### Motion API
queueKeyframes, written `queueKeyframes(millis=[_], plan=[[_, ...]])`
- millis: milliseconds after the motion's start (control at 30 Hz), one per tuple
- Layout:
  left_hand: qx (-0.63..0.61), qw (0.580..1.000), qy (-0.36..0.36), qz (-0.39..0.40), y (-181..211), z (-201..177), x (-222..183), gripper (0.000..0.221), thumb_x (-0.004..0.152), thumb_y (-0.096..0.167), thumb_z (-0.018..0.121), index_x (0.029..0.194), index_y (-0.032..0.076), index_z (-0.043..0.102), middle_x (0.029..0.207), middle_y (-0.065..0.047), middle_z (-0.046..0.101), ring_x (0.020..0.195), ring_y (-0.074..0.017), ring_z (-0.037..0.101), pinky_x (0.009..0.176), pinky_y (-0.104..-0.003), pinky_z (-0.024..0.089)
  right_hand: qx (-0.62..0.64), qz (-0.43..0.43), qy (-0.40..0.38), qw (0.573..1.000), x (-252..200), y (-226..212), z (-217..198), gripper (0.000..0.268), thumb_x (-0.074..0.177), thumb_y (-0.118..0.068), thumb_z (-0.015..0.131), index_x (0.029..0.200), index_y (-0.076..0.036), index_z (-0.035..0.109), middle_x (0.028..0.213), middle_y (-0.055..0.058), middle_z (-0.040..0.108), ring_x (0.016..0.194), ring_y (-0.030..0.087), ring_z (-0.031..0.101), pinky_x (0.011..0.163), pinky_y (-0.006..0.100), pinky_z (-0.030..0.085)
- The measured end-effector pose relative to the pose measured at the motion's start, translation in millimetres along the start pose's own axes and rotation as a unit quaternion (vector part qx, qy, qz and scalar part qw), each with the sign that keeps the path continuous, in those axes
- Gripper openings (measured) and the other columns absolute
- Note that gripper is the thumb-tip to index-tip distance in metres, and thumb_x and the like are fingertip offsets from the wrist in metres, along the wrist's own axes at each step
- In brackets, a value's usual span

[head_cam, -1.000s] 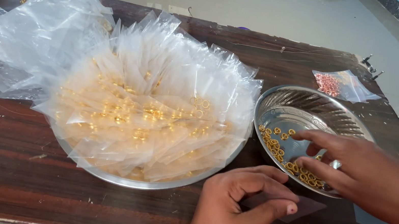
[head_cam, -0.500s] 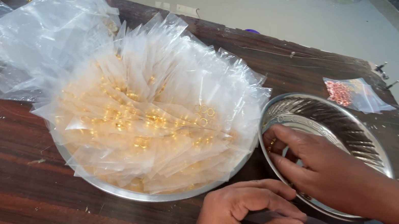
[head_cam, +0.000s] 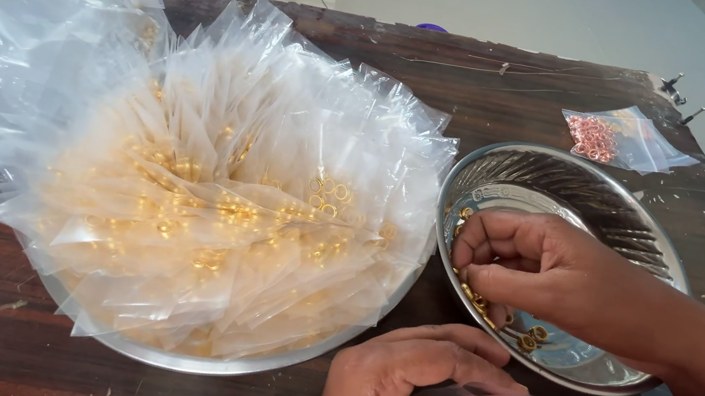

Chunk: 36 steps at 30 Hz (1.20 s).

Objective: The person packages small gold-colored rings into small plastic bags.

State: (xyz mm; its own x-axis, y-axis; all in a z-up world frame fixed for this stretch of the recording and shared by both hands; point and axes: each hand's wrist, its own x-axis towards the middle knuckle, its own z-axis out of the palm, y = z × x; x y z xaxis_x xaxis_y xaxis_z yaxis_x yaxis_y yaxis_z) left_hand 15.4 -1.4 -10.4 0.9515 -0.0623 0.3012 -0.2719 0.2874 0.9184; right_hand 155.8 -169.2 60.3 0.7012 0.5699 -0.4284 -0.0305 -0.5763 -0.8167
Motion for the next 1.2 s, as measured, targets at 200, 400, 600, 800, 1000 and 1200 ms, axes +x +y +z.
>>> queueKeyframes(millis=[200,400,600,800,1000,1200], plan=[[0.014,1.000,0.006,-0.012,0,0,-1,0.014,0.081,0.007,0.085,0.094,0.007,0.080,0.106,-0.008,0.080,0.105,-0.0131,0.076,0.096,-0.027,0.058,0.026,0.000,-0.001,1.000,-3,-11,4,0.018,0.089,-0.007,0.061,0.107,-0.004,0.065,0.082,0.001,0.065,0.070,0.008,0.055,0.060,0.027,0.045],[0.025,1.000,0.007,0.005,1,1,-1,0.015,0.081,0.006,0.086,0.094,0.007,0.081,0.105,-0.008,0.079,0.103,-0.0133,0.077,0.095,-0.027,0.058,0.026,-0.029,-0.036,0.999,-3,-6,-6,0.017,0.089,-0.001,0.065,0.107,0.000,0.064,0.085,0.002,0.067,0.074,0.008,0.059,0.062,0.026,0.048],[0.045,0.998,0.026,0.019,6,3,1,0.012,0.082,0.006,0.086,0.093,0.007,0.082,0.093,-0.008,0.081,0.094,-0.0147,0.079,0.090,-0.029,0.061,0.038,-0.047,0.043,0.997,-5,-1,-35,0.016,0.093,-0.008,0.063,0.107,-0.001,0.067,0.090,0.003,0.071,0.080,0.009,0.061,0.070,0.025,0.051],[0.070,0.995,0.061,0.038,16,7,5,0.010,0.086,0.005,0.078,0.096,0.004,0.082,0.091,-0.007,0.082,0.092,-0.0152,0.078,0.088,-0.029,0.060,0.097,-0.041,0.036,0.994,-12,-11,-38,0.019,0.095,-0.013,0.066,0.108,0.001,0.070,0.086,0.004,0.065,0.075,0.013,0.056,0.065,0.029,0.046],[0.035,0.998,0.041,0.019,6,8,-1,0.015,0.090,0.001,0.071,0.101,0.000,0.081,0.095,-0.010,0.078,0.091,-0.0137,0.074,0.084,-0.027,0.058,0.021,-0.023,0.004,1.000,-13,-17,-32,0.021,0.091,-0.012,0.071,0.109,-0.001,0.068,0.084,0.003,0.067,0.072,0.012,0.056,0.060,0.029,0.045],[-0.066,0.989,0.049,-0.123,7,12,-1,0.018,0.090,-0.002,0.070,0.104,-0.002,0.082,0.086,-0.006,0.070,0.073,-0.0080,0.068,0.061,-0.023,0.058,0.043,0.007,0.000,0.999,-13,-16,-34,0.025,0.094,-0.020,0.062,0.110,-0.003,0.070,0.094,0.006,0.077,0.080,0.014,0.070,0.075,0.030,0.059]])
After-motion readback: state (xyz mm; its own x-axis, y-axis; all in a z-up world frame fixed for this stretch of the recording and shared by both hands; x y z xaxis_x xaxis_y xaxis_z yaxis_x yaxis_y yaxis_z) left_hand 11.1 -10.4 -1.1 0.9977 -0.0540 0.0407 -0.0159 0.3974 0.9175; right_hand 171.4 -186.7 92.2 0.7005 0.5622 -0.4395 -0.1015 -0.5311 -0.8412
